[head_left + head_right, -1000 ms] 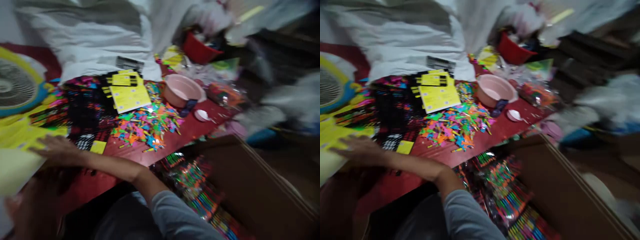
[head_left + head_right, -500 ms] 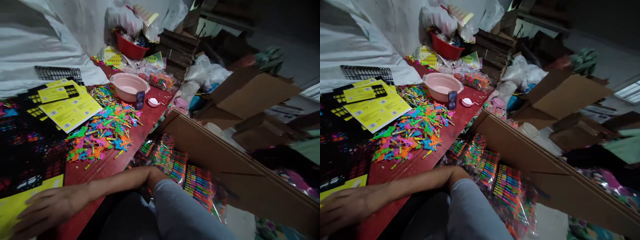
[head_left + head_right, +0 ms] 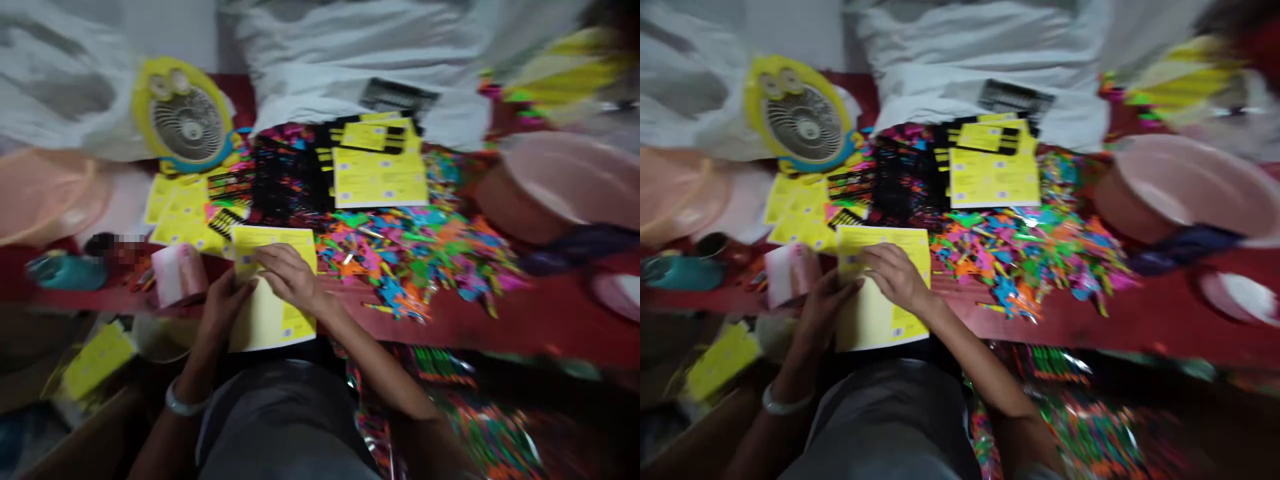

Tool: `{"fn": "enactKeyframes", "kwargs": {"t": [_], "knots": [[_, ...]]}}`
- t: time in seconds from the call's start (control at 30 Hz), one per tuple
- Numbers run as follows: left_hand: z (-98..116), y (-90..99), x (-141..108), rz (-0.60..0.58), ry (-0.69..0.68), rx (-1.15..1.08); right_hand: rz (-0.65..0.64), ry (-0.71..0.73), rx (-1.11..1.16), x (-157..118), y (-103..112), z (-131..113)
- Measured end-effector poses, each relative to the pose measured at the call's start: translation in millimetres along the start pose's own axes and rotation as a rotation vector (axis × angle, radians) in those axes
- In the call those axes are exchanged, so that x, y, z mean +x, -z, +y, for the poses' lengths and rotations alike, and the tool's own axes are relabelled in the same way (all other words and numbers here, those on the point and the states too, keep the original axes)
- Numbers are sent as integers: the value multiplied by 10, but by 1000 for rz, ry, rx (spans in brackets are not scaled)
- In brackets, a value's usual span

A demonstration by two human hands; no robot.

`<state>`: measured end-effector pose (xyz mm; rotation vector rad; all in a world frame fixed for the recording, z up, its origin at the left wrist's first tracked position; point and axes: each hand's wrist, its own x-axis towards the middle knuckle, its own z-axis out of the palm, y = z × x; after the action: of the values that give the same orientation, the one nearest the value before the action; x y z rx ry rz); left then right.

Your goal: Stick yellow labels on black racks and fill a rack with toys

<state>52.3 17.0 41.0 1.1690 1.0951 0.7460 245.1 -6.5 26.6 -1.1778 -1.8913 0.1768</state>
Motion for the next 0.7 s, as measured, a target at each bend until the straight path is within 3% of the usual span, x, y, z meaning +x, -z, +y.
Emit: {"fn": "enactKeyframes", "kwargs": {"t": [0.13,0.23,0.5,0.63,0.7], "knots": [[102,28,-29,-23,-38,4,4,31,57,133,-42,-33],[87,44,-50,-13,-109,124,-71,48,43,210,-30,-112],[45,85,-46,9,-184,376,-255,198,-252,267,19,-257],[62,76,-64,-7,-161,417,-320,168,-141,278,38,-218],[49,91,-74,-27,-131,402,-288,87,-33,275,23,-188]]}}
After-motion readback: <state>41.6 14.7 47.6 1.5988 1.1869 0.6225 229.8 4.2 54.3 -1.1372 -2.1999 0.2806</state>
